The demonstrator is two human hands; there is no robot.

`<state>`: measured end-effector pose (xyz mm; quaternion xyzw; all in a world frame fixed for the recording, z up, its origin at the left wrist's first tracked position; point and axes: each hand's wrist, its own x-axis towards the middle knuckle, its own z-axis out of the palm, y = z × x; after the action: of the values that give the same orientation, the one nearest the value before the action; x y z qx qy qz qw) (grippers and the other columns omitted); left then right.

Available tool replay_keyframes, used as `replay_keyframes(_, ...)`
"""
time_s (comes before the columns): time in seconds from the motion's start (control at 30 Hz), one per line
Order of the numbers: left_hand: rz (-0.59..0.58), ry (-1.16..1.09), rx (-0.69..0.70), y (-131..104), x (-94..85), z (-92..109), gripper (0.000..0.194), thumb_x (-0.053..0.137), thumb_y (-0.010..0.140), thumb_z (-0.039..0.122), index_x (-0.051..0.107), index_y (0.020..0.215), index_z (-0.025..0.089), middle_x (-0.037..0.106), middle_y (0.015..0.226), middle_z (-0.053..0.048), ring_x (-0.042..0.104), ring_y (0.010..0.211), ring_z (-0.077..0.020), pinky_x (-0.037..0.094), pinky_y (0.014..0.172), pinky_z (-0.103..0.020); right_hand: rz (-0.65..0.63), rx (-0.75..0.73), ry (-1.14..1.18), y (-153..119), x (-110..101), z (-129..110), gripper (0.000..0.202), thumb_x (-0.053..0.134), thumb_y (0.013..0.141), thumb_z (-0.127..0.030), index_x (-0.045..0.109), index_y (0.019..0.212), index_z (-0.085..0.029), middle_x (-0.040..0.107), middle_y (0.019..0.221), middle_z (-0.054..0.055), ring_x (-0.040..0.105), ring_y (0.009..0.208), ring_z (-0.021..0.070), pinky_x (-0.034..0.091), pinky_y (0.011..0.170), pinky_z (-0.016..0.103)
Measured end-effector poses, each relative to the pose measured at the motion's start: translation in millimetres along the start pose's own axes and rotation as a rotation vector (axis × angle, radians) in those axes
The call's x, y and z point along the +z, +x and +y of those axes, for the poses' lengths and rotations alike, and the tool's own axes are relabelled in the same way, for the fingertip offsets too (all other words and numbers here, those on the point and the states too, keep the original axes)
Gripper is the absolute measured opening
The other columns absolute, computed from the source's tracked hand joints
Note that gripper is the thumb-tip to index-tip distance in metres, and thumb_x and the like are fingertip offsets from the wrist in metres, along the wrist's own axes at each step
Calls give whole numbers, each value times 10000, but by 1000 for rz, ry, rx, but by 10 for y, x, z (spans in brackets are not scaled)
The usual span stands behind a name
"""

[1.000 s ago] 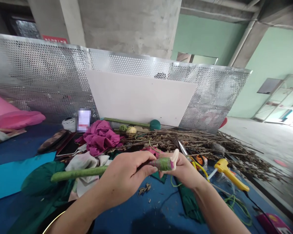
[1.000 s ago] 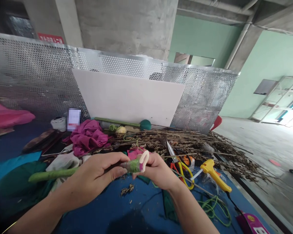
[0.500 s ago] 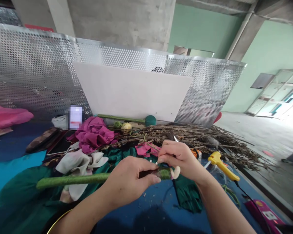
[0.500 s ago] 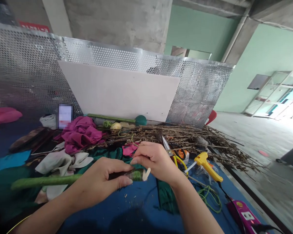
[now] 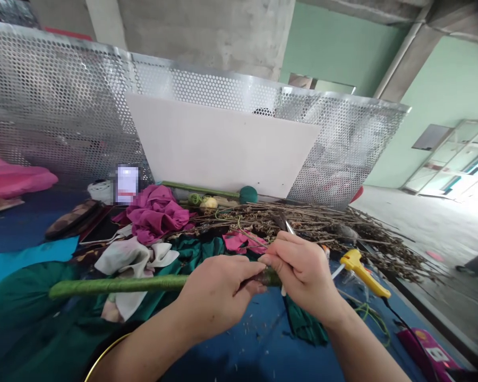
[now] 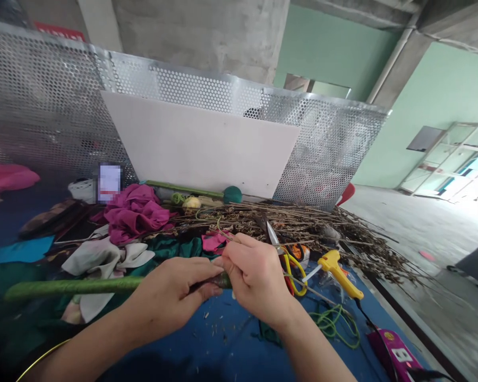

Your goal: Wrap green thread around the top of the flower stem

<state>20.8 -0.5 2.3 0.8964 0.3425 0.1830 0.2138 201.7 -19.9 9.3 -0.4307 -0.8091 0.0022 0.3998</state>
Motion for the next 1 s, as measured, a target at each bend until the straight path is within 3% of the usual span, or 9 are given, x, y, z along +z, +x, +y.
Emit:
replay_keyframes(0.1, 36, 69, -4, -6, -11, -17, 199, 500, 901, 233, 679, 986, 236, 673, 830, -21, 643, 772, -203, 451, 654, -271, 31, -65, -186, -22, -27, -59, 344, 460, 941, -191, 535, 607, -172, 456, 612, -13, 415, 507, 95, 294, 479, 236)
replay_keyframes(0.23, 171, 143, 4, -19, -34, -48, 321, 461, 941, 305, 607, 1222, 251, 694, 951, -49, 658, 839, -227, 486, 702, -311, 121, -221, -553, -69, -40, -149, 374, 434, 978, -273, 588, 646, -193, 487, 578, 4, 394, 485, 133, 258, 489, 296)
replay_keyframes(0.4, 297, 139, 16, -24, -74, -69, 344, 456, 936, 275, 607, 1240, 212, 700, 1015, -71, 664, 841, -225, 497, 674, -308, 256, -294, -744, -86, 26, -246, 395, 444, 983, -279, 579, 618, -212, 487, 503, 3, 400, 477, 147, 262, 517, 318)
replay_keyframes(0.53, 347, 94, 20, -22, -128, -76, 333, 478, 915, 238, 621, 1215, 205, 703, 1046, -66, 662, 878, -229, 490, 718, -314, 259, -300, -820, -116, 89, -284, 303, 457, 975, -235, 642, 739, -196, 570, 527, 19, 476, 498, 149, 269, 513, 334)
replay_keyframes(0.63, 321, 23, 1, -36, -209, -62, 283, 523, 893, 233, 651, 1146, 238, 710, 1022, -38, 655, 907, -225, 472, 741, -299, 232, -264, -834, -164, 138, -287, 229, 480, 964, -226, 646, 813, -177, 659, 619, 43, 532, 523, 152, 330, 546, 328)
replay_keyframes(0.73, 265, -75, -64, -64, -318, -29, 195, 551, 859, 208, 676, 1002, 254, 717, 885, -3, 654, 801, -198, 440, 653, -259, 237, -221, -814, -217, 219, -259, 166, 503, 949, -230, 638, 873, -169, 691, 687, 51, 550, 533, 155, 373, 567, 312)
replay_keyframes(0.87, 216, -146, -135, -80, -400, -4, 140, 563, 842, 216, 677, 915, 252, 709, 805, 12, 640, 745, -191, 404, 589, -240, 308, -190, -727, -269, 358, -176, 196, 432, 959, -207, 611, 882, -180, 652, 651, 51, 519, 500, 162, 346, 534, 314)
replay_keyframes(1.0, 257, -190, -83, -72, -362, -29, 177, 566, 835, 237, 707, 939, 263, 724, 837, 4, 648, 781, -197, 436, 634, -242, 296, -257, -641, -273, 419, -102, 195, 414, 930, -143, 589, 857, -187, 571, 565, 32, 474, 482, 170, 325, 507, 316)
